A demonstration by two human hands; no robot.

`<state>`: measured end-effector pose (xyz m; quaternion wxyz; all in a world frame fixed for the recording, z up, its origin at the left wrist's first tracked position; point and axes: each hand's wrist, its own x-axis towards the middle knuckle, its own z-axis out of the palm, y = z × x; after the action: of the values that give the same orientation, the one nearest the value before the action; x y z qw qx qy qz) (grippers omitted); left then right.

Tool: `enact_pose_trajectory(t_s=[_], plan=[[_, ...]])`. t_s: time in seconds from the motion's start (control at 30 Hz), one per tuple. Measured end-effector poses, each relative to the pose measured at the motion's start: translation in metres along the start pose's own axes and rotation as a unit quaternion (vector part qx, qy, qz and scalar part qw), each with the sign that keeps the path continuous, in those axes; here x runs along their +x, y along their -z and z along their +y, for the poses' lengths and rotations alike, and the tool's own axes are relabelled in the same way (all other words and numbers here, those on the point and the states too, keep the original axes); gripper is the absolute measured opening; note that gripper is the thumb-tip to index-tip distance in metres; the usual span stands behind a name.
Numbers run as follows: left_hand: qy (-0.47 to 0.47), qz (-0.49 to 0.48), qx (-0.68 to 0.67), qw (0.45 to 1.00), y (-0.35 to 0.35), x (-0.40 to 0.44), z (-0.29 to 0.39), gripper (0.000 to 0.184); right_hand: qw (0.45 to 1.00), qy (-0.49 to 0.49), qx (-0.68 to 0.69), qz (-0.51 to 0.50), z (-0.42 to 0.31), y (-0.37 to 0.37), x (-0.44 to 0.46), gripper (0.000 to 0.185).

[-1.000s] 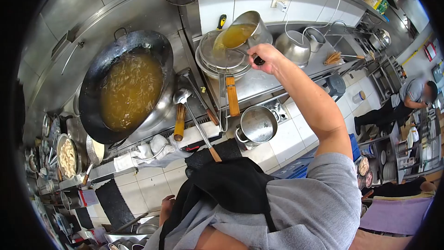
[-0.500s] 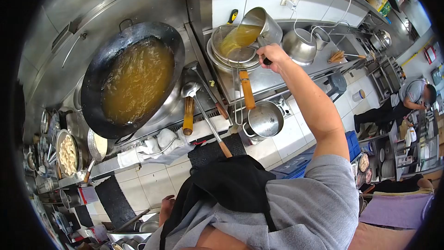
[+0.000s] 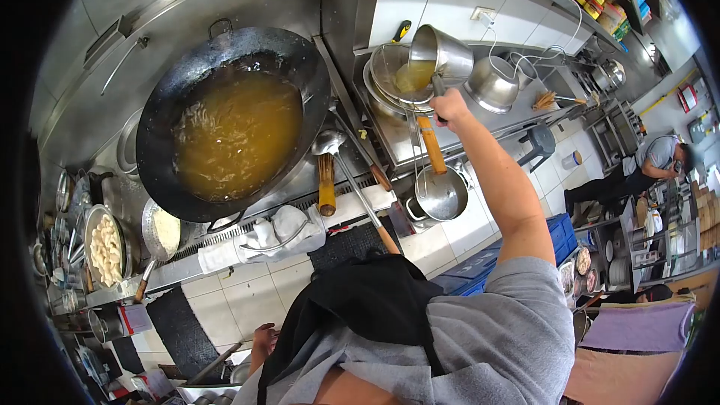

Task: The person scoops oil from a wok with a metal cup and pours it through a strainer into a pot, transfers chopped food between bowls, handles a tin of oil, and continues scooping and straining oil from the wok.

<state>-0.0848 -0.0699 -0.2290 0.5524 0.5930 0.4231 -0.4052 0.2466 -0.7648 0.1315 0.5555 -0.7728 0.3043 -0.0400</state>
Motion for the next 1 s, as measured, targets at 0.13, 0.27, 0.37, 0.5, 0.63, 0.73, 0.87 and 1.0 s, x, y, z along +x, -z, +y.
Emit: enact_pose_trajectory(t_s=[0.13,0.27,0.37,0.5,0.63,0.73,0.87,1.0], plan=[[-0.001,0.004,0.015,1.000,0.007,0.003,0.011,0.046,0.978,0.070,-0.178,0.085,0.015,-0.013,-0.001,0.020],[-0.012,0.008,-0.002,1.000,0.006,0.008,0.021,0.046,0.841,0.176,-0.481,0.174,0.049,-0.008,0.015,0.044],[-0.021,0.005,-0.004,1.000,0.010,0.014,0.022,0.046,0.825,0.109,-0.535,0.145,0.025,-0.021,-0.020,0.051],[-0.028,0.002,-0.027,0.999,0.026,0.021,0.008,0.047,0.812,0.138,-0.541,0.170,0.017,-0.039,-0.037,0.060],[-0.015,0.021,-0.042,0.999,0.045,0.016,-0.009,0.050,0.841,0.181,-0.469,0.198,-0.009,-0.076,-0.065,0.059],[0.005,0.030,-0.062,0.998,0.062,0.015,-0.035,0.051,0.872,0.245,-0.396,0.148,-0.024,-0.108,-0.078,0.065],[0.018,0.049,-0.071,0.996,0.073,0.016,-0.058,0.052,0.904,0.326,-0.273,0.038,-0.046,-0.162,-0.072,0.063],[0.009,0.058,-0.116,0.992,0.064,0.019,-0.061,0.052,0.923,0.221,-0.291,-0.118,-0.071,-0.224,-0.057,0.061]])
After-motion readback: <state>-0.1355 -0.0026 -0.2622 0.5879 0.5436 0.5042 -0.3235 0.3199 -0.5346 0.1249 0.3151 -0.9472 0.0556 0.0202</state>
